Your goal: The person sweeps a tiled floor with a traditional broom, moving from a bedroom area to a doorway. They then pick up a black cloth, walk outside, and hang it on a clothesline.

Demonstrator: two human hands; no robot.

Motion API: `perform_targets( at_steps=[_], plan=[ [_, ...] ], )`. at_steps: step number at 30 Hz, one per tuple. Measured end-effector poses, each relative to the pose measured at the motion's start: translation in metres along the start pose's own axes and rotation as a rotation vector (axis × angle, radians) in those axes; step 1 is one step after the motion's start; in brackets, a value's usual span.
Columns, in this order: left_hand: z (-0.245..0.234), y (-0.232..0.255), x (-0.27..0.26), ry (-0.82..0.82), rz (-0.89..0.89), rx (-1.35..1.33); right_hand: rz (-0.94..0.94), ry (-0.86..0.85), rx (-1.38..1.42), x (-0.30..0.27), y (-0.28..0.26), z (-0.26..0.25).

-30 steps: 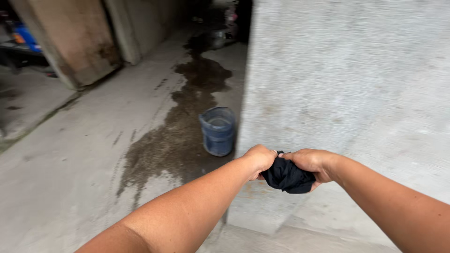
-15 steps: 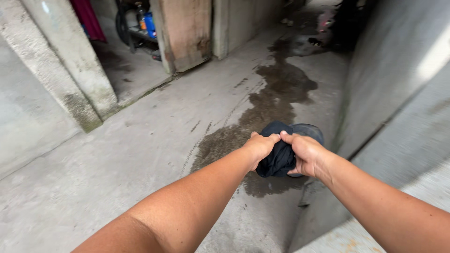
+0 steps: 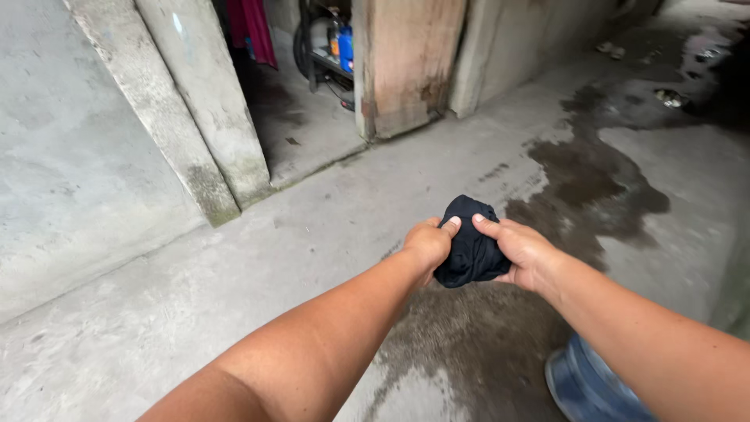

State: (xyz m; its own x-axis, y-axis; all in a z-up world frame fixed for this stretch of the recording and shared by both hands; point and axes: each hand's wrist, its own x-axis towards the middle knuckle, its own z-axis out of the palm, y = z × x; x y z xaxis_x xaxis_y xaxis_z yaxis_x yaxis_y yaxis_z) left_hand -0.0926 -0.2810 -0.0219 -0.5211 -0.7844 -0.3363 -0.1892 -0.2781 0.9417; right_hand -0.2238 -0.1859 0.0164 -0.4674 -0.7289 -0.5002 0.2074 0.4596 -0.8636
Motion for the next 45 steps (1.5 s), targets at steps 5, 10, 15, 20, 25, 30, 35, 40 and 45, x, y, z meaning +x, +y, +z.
perform_targets(
  at_steps=[5,10,15,20,25,30,35,40,45],
  plan=[
    [-0.047,0.05,0.104,0.061,-0.013,-0.068,0.057,-0.052,0.014,0.096,-0.064,0.051],
    [-0.082,0.103,0.232,-0.039,0.084,-0.096,0.172,-0.06,0.035,0.195,-0.135,0.094],
    [-0.107,0.176,0.35,-0.126,0.083,-0.037,0.168,0.052,0.123,0.286,-0.211,0.119],
    [-0.091,0.219,0.458,-0.242,0.056,-0.09,0.046,0.228,0.085,0.384,-0.259,0.102],
    [-0.064,0.252,0.573,-0.281,-0.075,-0.069,-0.005,0.163,0.228,0.517,-0.288,0.06],
    [-0.042,0.271,0.719,-0.265,0.01,-0.028,-0.019,0.181,0.238,0.659,-0.341,0.014],
    [-0.025,0.306,0.844,-0.171,0.022,-0.066,-0.054,0.224,0.05,0.764,-0.424,-0.024],
    [-0.012,0.349,0.947,-0.13,0.065,-0.2,-0.203,0.284,0.055,0.863,-0.486,-0.047],
    [0.014,0.403,1.061,-0.195,0.02,-0.181,-0.269,0.4,0.102,0.981,-0.531,-0.093]
  ],
)
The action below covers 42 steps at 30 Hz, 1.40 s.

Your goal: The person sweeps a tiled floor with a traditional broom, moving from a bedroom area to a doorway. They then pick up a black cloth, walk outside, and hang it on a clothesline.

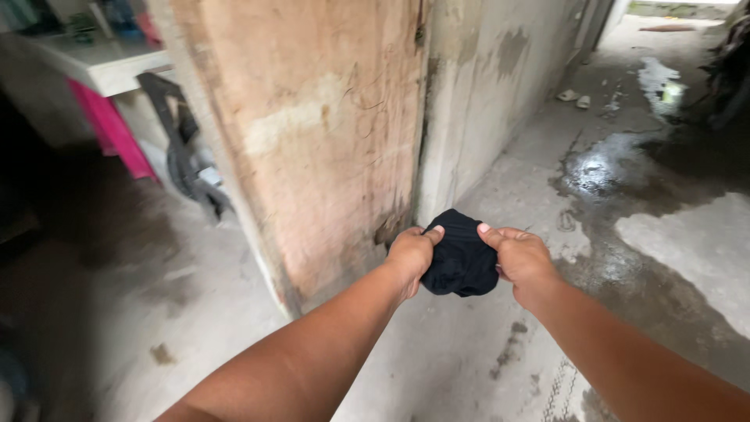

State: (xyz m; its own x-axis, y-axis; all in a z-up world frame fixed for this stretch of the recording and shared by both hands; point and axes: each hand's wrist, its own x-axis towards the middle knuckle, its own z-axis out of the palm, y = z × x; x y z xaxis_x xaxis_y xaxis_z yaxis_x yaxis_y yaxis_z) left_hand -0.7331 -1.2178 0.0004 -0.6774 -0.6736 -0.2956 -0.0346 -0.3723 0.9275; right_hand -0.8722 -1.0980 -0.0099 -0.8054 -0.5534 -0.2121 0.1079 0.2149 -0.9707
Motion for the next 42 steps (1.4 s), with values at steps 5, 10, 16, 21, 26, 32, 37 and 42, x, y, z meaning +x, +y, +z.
perform_targets(
  at_steps=[5,10,16,21,26,32,37,42],
  plan=[
    [0.039,0.044,0.128,-0.116,0.006,0.16,0.088,0.063,0.029,0.113,-0.03,-0.015],
    [0.111,0.082,0.232,-0.141,-0.147,0.32,0.307,0.139,0.127,0.163,-0.067,-0.046],
    [0.221,0.073,0.344,-0.296,-0.198,0.345,0.456,0.083,0.333,0.256,-0.078,-0.088],
    [0.285,0.073,0.447,-0.488,-0.201,0.324,0.456,-0.041,0.603,0.388,-0.081,-0.162],
    [0.338,0.099,0.542,-0.338,-0.189,0.479,0.409,0.092,0.451,0.524,-0.096,-0.233],
    [0.367,0.121,0.68,-0.121,-0.155,0.424,0.317,0.29,0.427,0.678,-0.129,-0.278],
    [0.39,0.128,0.842,-0.061,-0.229,0.271,0.293,0.416,0.514,0.804,-0.148,-0.304],
    [0.446,0.151,0.966,-0.141,-0.26,0.547,0.216,0.4,0.447,0.922,-0.195,-0.311]
  ],
)
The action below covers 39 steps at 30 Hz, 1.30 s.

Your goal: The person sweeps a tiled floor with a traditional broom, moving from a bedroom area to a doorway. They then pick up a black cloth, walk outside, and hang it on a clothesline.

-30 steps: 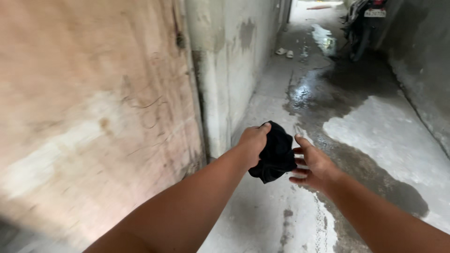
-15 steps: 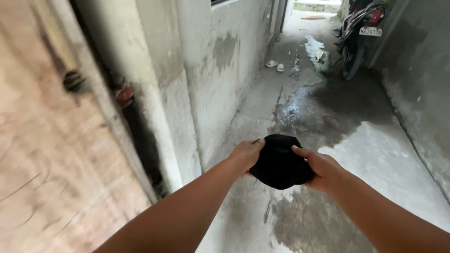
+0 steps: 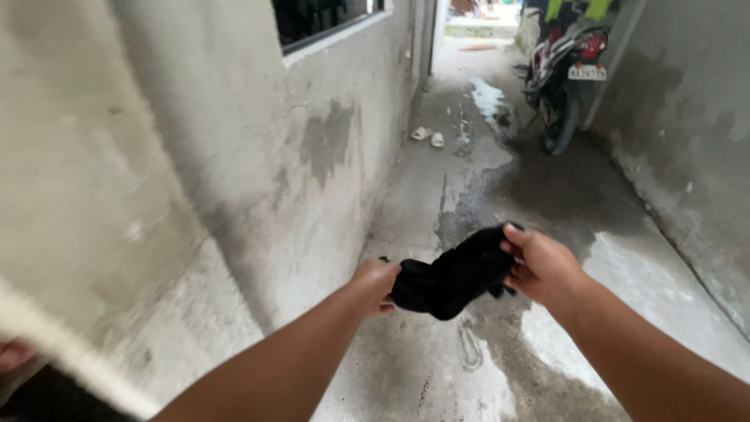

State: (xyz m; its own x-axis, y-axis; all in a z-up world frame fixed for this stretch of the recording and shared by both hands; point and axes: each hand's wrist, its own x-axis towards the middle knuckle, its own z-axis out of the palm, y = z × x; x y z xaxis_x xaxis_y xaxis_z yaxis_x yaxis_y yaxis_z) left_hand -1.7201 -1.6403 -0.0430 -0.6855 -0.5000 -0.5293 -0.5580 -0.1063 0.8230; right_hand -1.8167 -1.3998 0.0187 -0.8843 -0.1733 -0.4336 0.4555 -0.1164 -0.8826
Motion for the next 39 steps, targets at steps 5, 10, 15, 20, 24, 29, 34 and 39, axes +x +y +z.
perform_targets(
  at_steps=[5,10,15,20,24,29,34,39],
  plan=[
    [0.022,0.071,0.067,-0.175,0.086,0.292,-0.092,-0.103,0.052,0.07,-0.054,0.064],
    [0.056,0.135,0.134,-0.279,0.089,0.347,-0.073,-0.096,0.02,0.152,-0.091,0.12],
    [0.071,0.187,0.246,-0.291,0.125,0.411,-0.14,-0.258,0.052,0.279,-0.123,0.171],
    [0.083,0.241,0.377,-0.231,0.124,0.255,-0.121,-0.263,0.058,0.393,-0.19,0.205],
    [0.088,0.3,0.464,-0.074,0.206,0.131,-0.147,-0.33,0.062,0.48,-0.236,0.232],
    [0.088,0.373,0.558,-0.038,0.197,-0.162,-0.044,-0.234,0.167,0.618,-0.266,0.249],
    [0.095,0.45,0.675,-0.174,0.256,-0.247,0.094,-0.169,0.287,0.787,-0.271,0.26],
    [0.131,0.551,0.792,-0.273,0.226,-0.37,0.186,-0.098,0.256,0.918,-0.285,0.262]
  ],
)
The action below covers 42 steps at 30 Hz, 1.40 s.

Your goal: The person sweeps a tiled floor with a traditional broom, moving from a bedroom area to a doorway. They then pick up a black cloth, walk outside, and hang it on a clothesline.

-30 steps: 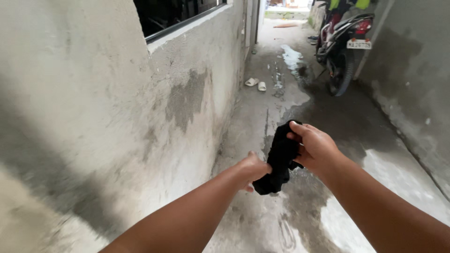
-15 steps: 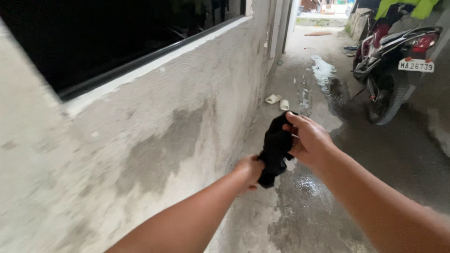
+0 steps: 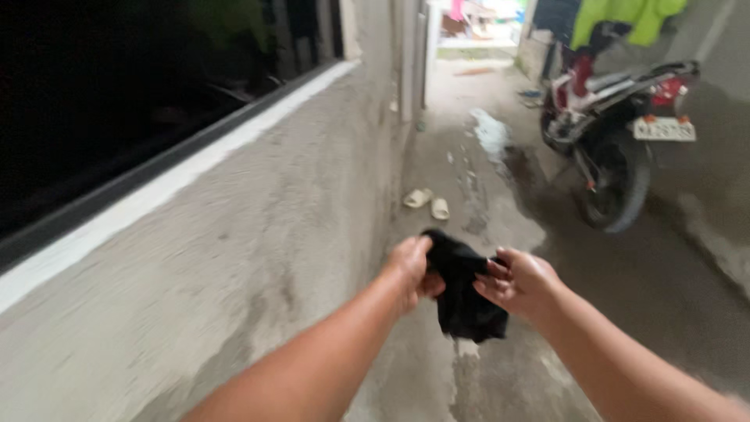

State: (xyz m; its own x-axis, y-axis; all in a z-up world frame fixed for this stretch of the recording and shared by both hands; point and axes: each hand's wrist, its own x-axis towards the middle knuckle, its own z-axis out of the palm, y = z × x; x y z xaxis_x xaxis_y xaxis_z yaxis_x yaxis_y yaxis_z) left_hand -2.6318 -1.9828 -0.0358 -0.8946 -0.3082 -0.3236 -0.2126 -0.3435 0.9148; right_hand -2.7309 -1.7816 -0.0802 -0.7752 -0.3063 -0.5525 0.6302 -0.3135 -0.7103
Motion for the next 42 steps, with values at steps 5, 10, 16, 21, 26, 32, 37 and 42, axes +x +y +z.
perform_targets(
  at_steps=[5,10,16,21,26,32,37,42],
  plan=[
    [0.039,0.044,0.102,-0.186,-0.041,-0.192,0.001,0.145,-0.163,0.06,-0.048,0.003],
    [0.076,0.074,0.193,-0.257,-0.077,-0.26,0.15,0.295,-0.226,0.097,-0.069,0.034],
    [0.095,0.102,0.323,-0.361,-0.124,-0.277,0.223,-0.118,-0.084,0.219,-0.134,0.065],
    [0.089,0.144,0.438,-0.29,-0.144,-0.15,0.306,-0.228,0.039,0.331,-0.224,0.099],
    [0.078,0.189,0.543,-0.116,-0.145,-0.085,0.104,-0.243,0.022,0.397,-0.319,0.154],
    [0.078,0.229,0.68,-0.119,-0.083,0.041,0.015,-0.23,-0.06,0.538,-0.405,0.183],
    [0.086,0.251,0.809,-0.141,-0.159,0.147,-0.05,-0.073,-0.048,0.647,-0.47,0.193],
    [0.115,0.3,0.917,-0.253,-0.203,0.369,-0.16,0.131,0.02,0.709,-0.541,0.209]
  ],
)
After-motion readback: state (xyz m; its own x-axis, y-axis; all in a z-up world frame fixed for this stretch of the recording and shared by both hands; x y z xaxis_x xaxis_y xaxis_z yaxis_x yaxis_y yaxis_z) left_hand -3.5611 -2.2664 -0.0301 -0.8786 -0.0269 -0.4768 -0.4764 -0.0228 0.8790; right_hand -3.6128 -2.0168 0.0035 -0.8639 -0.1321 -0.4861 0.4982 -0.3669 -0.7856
